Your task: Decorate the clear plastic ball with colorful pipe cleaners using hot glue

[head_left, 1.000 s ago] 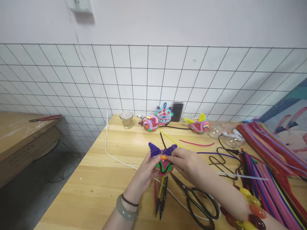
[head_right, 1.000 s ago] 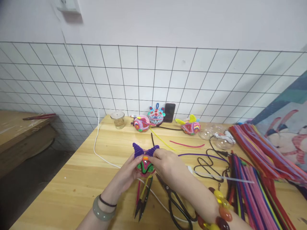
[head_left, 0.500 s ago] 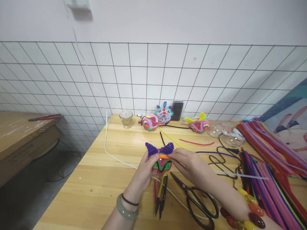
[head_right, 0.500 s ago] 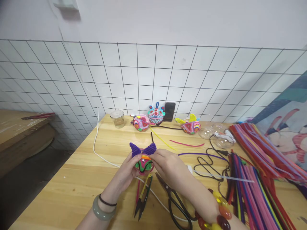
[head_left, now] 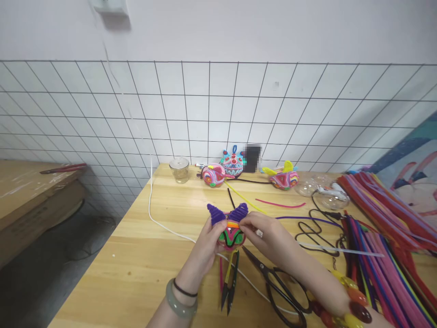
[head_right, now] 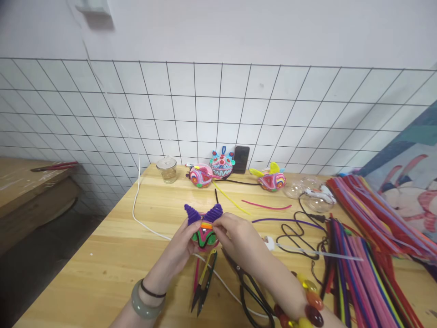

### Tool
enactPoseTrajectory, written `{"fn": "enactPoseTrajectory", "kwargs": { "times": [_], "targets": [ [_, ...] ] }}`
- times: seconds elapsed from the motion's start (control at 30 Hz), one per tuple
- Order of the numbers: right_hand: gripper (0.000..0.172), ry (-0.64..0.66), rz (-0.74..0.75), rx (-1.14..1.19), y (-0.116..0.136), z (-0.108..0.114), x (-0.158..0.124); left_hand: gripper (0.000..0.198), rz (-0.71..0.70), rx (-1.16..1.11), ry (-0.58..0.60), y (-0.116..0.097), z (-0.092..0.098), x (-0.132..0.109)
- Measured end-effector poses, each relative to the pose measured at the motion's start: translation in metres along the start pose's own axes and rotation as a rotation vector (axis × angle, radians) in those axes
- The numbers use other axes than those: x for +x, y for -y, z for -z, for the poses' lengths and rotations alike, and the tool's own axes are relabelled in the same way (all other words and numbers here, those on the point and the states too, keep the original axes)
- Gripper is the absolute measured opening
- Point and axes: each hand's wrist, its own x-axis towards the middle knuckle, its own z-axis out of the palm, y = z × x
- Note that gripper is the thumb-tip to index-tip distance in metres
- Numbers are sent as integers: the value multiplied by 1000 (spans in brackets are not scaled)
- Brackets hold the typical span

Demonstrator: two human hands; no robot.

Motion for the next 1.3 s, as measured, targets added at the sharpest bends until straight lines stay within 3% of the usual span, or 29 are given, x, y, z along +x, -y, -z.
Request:
{"fn": "enactPoseTrajectory", "kwargs": {
  "times": [0.4, 0.73, 0.83, 1.03, 1.3],
  "targets": [
    [15, 19, -70, 8, 1, -6, 0, 36, 7, 11, 18, 0, 0, 0],
    [10, -55, -66, 27, -1, -9, -1, 35, -10, -43, -54, -1, -5, -2],
    [12, -90, 24, -46, -4, -11, -4, 40, -3, -64, -59, -2, -7, -2],
    [29, -87, 311, -545, -16, -16, -12, 39, -2, -78, -66, 0, -5, -1],
    [34, 19, 405, -697, -13, -13, -12, 39, -31, -101, -99, -3, -7, -3]
  ]
}}
